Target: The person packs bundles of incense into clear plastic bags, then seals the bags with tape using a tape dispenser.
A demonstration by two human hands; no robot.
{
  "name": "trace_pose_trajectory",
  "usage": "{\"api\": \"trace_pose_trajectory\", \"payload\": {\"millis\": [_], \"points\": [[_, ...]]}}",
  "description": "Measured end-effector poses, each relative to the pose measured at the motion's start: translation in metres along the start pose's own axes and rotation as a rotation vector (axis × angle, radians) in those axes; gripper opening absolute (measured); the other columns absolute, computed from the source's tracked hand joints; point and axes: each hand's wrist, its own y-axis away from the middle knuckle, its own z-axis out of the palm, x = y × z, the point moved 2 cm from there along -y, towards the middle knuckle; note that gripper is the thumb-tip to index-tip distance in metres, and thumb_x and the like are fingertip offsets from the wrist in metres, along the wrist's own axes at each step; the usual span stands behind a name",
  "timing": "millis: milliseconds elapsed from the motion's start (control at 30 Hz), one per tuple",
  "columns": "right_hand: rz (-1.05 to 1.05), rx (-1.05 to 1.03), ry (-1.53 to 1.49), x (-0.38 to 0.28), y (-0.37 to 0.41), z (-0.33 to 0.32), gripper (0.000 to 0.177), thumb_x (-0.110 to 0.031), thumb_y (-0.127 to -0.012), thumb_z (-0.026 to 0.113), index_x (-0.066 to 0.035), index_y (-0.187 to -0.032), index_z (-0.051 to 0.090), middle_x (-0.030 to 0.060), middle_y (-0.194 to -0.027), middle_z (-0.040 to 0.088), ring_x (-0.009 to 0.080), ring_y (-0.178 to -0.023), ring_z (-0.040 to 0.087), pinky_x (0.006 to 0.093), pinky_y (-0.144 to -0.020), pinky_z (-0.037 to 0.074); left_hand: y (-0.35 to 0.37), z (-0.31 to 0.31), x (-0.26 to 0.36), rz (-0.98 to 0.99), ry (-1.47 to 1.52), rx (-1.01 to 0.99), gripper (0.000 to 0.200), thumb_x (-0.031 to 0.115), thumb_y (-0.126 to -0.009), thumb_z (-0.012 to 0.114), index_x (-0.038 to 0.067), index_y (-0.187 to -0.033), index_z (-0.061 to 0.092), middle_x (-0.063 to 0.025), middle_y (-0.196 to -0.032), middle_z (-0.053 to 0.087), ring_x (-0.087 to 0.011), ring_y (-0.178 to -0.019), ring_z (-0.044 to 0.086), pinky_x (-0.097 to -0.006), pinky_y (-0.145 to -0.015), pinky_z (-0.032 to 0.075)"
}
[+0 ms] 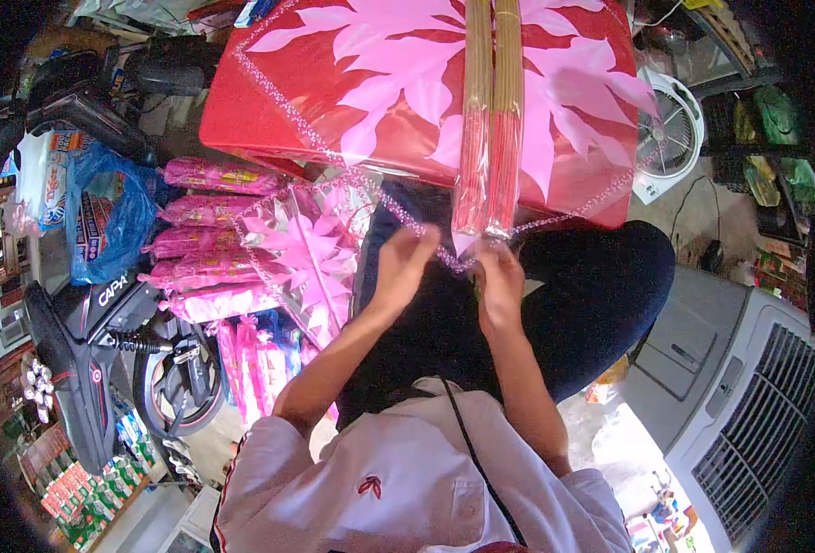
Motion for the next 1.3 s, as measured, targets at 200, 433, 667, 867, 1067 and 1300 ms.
{"api": "trace_pose_trajectory", "payload": {"millis": [200, 433, 667, 867, 1067, 1300], "points": [[-0.006, -0.018, 0.018, -0.02, 0.018, 0.006, 0.017, -0.02, -0.101, 0.072, -0.004, -0.107, 0.069, 0.0052, -0.101, 0.074, 0.0159, -0.092, 0.07, 0.0318, -0.083, 0.054, 0.011, -0.004, 0.11, 0.975, -0.648, 0.132, 0.077, 0.038, -0.084, 0.082, 0.001, -0.146, 0.055, -0.0242, -0.15, 0.048, -0.0407, -0.139, 0.046, -0.0512, -0.117, 0.037], [-0.025, -0.039, 0.014, -0.02, 0.014, 0.004, 0.014, -0.014, -0.102, 0.069, -0.004, -0.113, 0.069, 0.0051, -0.101, 0.071, 0.0162, -0.09, 0.068, 0.0327, -0.084, 0.054, -0.052, 0.065, 0.199, 1.37, -0.962, -0.379, 0.068, 0.047, -0.089, 0.075, 0.009, -0.143, 0.061, -0.0229, -0.155, 0.047, -0.0457, -0.145, 0.042, -0.0568, -0.123, 0.03], [-0.069, -0.077, 0.026, -0.023, 0.021, 0.01, 0.01, -0.013, -0.103, 0.066, -0.003, -0.104, 0.068, 0.0066, -0.095, 0.071, 0.0172, -0.091, 0.066, 0.0333, -0.087, 0.051, -0.101, 0.08, 0.183, 1.409, -1.196, -0.572, 0.068, 0.053, -0.094, 0.068, 0.004, -0.141, 0.062, -0.0215, -0.157, 0.048, -0.0427, -0.152, 0.035, -0.0571, -0.127, 0.024], [-0.013, -0.084, 0.046, -0.025, 0.026, 0.009, 0.014, -0.017, -0.103, 0.067, -0.003, -0.106, 0.067, 0.0072, -0.094, 0.071, 0.0175, -0.091, 0.067, 0.0334, -0.088, 0.051, -0.107, 0.072, 0.186, 1.399, -1.215, -0.535, 0.07, 0.055, -0.095, 0.067, 0.003, -0.141, 0.062, -0.0207, -0.154, 0.052, -0.0424, -0.151, 0.037, -0.0567, -0.127, 0.025], [-0.013, -0.101, 0.033, -0.023, 0.027, 0.006, 0.012, -0.015, -0.104, 0.064, -0.004, -0.105, 0.067, 0.0068, -0.094, 0.07, 0.018, -0.09, 0.067, 0.035, -0.087, 0.051, -0.109, 0.072, 0.184, 1.388, -1.198, -0.536, 0.068, 0.052, -0.095, 0.067, 0.002, -0.142, 0.062, -0.0194, -0.153, 0.052, -0.0422, -0.152, 0.035, -0.0578, -0.128, 0.023], [0.027, -0.15, -0.069, -0.022, 0.036, 0.006, 0.015, -0.018, -0.103, 0.066, -0.004, -0.099, 0.069, 0.0086, -0.092, 0.075, 0.0189, -0.089, 0.07, 0.0341, -0.091, 0.051, -0.111, 0.071, 0.183, 1.418, -1.169, -0.602, 0.067, 0.047, -0.093, 0.071, 0.006, -0.145, 0.061, -0.0148, -0.161, 0.046, -0.0383, -0.156, 0.031, -0.059, -0.129, 0.019]]}}
